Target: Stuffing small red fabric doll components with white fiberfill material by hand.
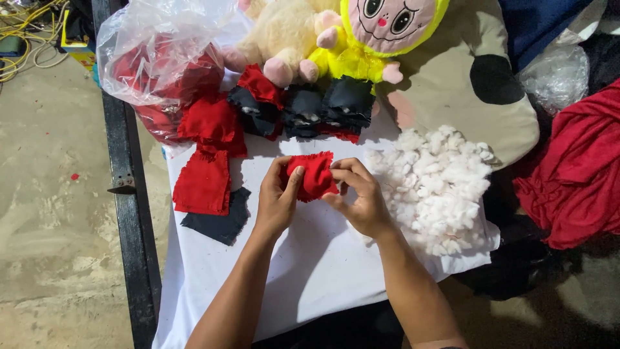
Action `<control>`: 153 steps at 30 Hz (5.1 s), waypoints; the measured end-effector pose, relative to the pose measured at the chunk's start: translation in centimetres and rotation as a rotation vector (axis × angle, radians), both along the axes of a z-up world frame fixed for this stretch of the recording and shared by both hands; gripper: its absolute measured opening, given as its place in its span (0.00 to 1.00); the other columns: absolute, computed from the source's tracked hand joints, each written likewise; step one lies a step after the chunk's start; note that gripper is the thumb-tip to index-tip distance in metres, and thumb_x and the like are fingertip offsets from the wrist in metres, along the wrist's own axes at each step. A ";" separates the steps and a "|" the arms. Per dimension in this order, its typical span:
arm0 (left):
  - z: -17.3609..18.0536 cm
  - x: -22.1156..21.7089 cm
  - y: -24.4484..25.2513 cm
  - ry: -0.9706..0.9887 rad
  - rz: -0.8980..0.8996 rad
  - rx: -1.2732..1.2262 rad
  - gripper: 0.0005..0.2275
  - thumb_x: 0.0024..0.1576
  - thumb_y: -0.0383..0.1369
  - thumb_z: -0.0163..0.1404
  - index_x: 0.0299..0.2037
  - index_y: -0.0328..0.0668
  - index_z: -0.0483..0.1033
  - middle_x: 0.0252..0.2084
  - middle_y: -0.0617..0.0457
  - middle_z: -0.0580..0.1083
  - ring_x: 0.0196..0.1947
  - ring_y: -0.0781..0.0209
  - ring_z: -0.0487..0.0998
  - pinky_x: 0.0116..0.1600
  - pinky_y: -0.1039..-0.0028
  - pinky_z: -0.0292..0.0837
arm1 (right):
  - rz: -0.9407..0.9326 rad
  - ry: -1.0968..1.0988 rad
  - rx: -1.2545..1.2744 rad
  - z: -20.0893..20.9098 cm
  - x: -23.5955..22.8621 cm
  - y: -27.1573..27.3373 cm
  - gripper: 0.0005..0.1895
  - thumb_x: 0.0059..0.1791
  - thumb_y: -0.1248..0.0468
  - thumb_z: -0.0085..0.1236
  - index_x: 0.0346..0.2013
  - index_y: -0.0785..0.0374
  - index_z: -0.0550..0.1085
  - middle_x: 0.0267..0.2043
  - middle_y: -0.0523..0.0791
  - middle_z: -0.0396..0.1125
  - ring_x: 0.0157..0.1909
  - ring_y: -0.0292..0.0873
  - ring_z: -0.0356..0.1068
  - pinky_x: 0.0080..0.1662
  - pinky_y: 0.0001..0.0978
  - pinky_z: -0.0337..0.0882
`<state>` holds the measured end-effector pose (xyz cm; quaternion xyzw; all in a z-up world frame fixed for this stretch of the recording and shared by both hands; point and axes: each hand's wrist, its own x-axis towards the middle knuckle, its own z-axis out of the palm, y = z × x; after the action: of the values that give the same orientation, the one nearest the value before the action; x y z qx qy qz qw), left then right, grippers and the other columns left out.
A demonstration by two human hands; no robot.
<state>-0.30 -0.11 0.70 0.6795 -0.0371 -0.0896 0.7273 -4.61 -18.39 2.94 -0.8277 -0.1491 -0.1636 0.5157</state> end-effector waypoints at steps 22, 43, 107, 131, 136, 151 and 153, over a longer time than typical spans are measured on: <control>-0.2 0.0 0.0 0.023 -0.008 -0.126 0.13 0.65 0.35 0.48 0.56 0.38 0.71 0.42 0.40 0.76 0.46 0.49 0.77 0.54 0.56 0.74 | -0.041 -0.017 -0.111 -0.6 0.1 0.2 0.12 0.51 0.58 0.65 0.38 0.65 0.77 0.41 0.50 0.70 0.34 0.49 0.74 0.33 0.34 0.76; 2.0 -0.6 0.2 0.004 -0.225 -0.102 0.19 0.57 0.33 0.59 0.57 0.43 0.71 0.46 0.43 0.75 0.50 0.52 0.75 0.57 0.58 0.75 | 0.158 0.159 -0.037 0.7 0.3 1.0 0.15 0.50 0.61 0.63 0.21 0.64 0.74 0.23 0.47 0.62 0.22 0.47 0.64 0.30 0.38 0.67; -0.7 -0.7 -1.2 0.012 -0.046 -0.164 0.15 0.63 0.34 0.52 0.58 0.41 0.69 0.45 0.46 0.74 0.47 0.58 0.74 0.55 0.64 0.72 | 0.033 -0.020 -0.083 -3.0 1.1 0.4 0.14 0.50 0.63 0.57 0.22 0.60 0.67 0.14 0.50 0.61 0.17 0.52 0.63 0.24 0.35 0.64; -2.9 0.2 -0.7 0.053 -0.066 -0.149 0.12 0.65 0.38 0.47 0.56 0.45 0.72 0.45 0.48 0.74 0.48 0.56 0.75 0.57 0.60 0.72 | 0.151 0.140 0.002 -3.2 1.1 0.4 0.16 0.50 0.71 0.49 0.17 0.62 0.62 0.11 0.47 0.56 0.17 0.42 0.55 0.24 0.33 0.60; -3.3 0.5 -1.3 0.084 -0.047 -0.254 0.14 0.67 0.39 0.45 0.58 0.44 0.70 0.48 0.49 0.72 0.51 0.57 0.71 0.60 0.60 0.70 | 0.076 0.068 -0.059 -2.3 1.7 0.2 0.16 0.50 0.67 0.54 0.18 0.61 0.64 0.12 0.50 0.58 0.16 0.50 0.60 0.24 0.36 0.61; -2.1 0.2 -0.5 0.093 -0.055 -0.181 0.13 0.68 0.40 0.41 0.55 0.44 0.72 0.39 0.51 0.71 0.41 0.60 0.71 0.52 0.62 0.74 | 0.102 -0.036 -0.078 -3.4 1.4 0.2 0.17 0.51 0.61 0.60 0.21 0.58 0.64 0.16 0.46 0.59 0.19 0.53 0.63 0.28 0.37 0.67; -1.9 0.6 -0.5 0.017 -0.077 -0.151 0.13 0.68 0.40 0.43 0.55 0.45 0.73 0.41 0.51 0.72 0.43 0.61 0.72 0.53 0.63 0.73 | 0.109 -0.053 -0.116 -3.9 1.7 -0.2 0.17 0.50 0.63 0.61 0.21 0.59 0.65 0.16 0.48 0.59 0.20 0.56 0.64 0.28 0.38 0.67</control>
<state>0.31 -0.65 -1.19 0.6201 -0.0637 -0.1204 0.7726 -2.91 -18.55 -0.95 -0.8422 -0.2167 -0.1482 0.4709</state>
